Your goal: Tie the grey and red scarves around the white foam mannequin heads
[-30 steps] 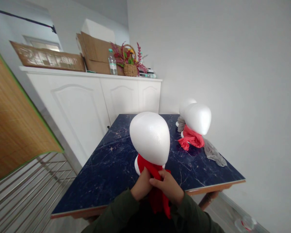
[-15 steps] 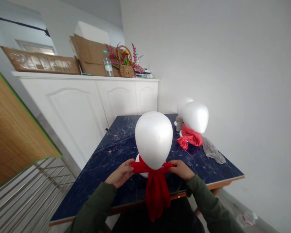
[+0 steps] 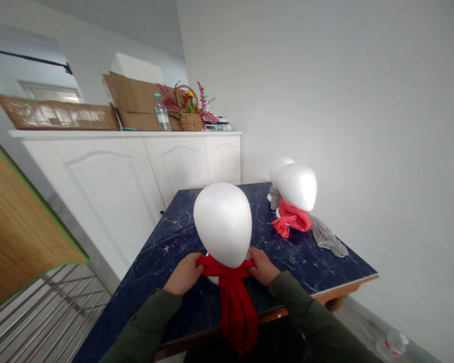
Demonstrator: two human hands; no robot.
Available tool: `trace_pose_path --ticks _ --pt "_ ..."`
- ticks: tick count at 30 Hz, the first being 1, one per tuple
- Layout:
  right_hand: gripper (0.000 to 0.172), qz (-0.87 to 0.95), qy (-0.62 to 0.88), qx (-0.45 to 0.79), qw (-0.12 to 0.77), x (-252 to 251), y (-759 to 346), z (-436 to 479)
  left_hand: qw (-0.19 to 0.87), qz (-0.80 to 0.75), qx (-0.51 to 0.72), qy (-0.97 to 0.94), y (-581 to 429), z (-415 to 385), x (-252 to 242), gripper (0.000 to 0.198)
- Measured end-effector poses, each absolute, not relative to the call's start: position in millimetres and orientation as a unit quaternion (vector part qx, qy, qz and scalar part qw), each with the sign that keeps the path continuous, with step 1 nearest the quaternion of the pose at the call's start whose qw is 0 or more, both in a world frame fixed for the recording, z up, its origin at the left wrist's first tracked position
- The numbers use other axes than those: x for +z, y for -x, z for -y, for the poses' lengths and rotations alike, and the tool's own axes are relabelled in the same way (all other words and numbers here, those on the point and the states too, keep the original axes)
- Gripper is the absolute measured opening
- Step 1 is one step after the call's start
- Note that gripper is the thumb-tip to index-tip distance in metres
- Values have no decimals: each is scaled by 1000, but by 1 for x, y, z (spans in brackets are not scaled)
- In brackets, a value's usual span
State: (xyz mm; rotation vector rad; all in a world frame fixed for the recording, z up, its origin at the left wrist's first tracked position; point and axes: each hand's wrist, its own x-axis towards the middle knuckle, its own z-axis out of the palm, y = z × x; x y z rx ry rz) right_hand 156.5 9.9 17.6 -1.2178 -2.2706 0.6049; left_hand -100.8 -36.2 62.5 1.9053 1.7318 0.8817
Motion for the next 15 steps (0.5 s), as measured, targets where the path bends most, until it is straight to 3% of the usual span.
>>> trace_pose_path --ticks 4,6,10,12,15 --pt "67 828 463 229 220 23 -152 -3 505 -525 527 -437 80 48 54 16" --pt "66 824 475 218 220 26 -150 -2 584 -474 583 -308 71 51 54 15" --pt "59 836 464 193 223 31 -152 -4 630 -511 547 -210 85 50 57 7" --pt "55 846 451 185 217 34 -155 -5 637 -539 483 -265 109 49 60 5" --pt "53 848 454 175 209 36 -160 -7 590 -575 364 -435 148 45 69 21"
